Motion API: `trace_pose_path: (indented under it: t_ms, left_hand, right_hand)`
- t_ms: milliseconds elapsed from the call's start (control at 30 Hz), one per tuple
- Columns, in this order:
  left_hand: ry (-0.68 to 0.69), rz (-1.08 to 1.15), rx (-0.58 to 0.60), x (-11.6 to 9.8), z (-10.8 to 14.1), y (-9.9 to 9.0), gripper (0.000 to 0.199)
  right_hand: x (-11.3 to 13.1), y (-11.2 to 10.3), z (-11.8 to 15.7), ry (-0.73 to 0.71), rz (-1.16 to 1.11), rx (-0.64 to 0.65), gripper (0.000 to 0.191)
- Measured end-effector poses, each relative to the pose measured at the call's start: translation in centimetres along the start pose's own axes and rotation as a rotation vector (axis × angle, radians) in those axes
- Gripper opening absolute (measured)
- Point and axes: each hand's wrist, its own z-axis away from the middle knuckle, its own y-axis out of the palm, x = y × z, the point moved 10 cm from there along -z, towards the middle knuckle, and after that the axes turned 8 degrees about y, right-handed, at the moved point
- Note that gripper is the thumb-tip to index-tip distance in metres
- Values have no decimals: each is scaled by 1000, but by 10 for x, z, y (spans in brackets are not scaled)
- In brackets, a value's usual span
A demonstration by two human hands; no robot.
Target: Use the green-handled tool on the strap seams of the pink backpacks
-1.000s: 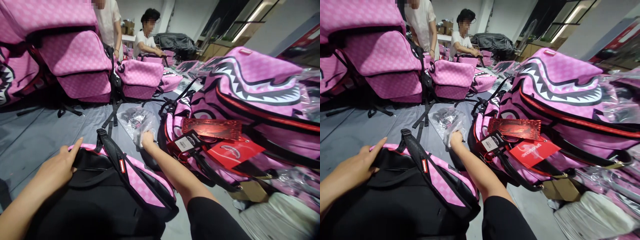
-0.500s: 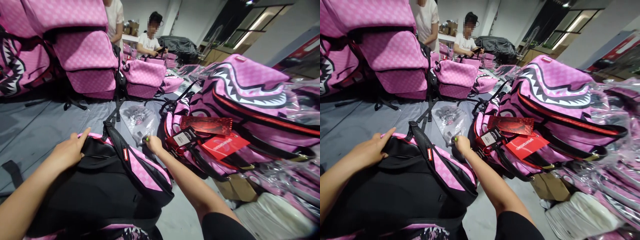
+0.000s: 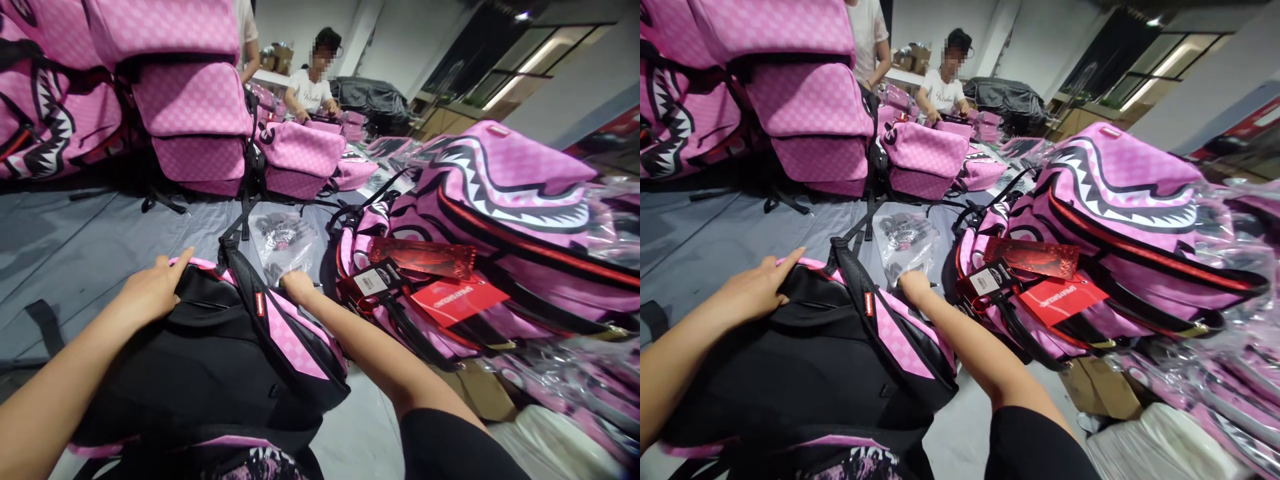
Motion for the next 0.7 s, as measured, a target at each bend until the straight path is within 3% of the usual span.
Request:
trace_pose_path:
  t_ms: [167, 267, 333, 400, 533, 633, 700]
  left_hand:
    - [-8, 18, 5, 0, 4, -4, 90]
    - [1, 23, 2, -3, 5, -4, 90]
    - [5, 27, -6, -5, 5, -6, 90]
    - [11, 39, -15, -8, 4, -10, 90]
    - [46, 181, -67, -2, 7, -13, 93]
    - [83, 590, -247, 18, 28, -8, 87]
    - [75, 809, -330, 32, 49, 7, 85]
  right_hand:
    - [-34, -16, 24, 152, -193, -20, 24]
    - [-61, -45, 52, 229, -337, -92, 21]
    - [-61, -67, 71, 203, -441, -137, 26]
    - [-41, -89, 87, 101, -658, -172, 31]
    - [33, -133, 107, -208, -1105, -259, 20]
    - [79, -155, 113, -275, -1047, -380, 18]
    - [107, -159, 112, -318, -934, -371, 20]
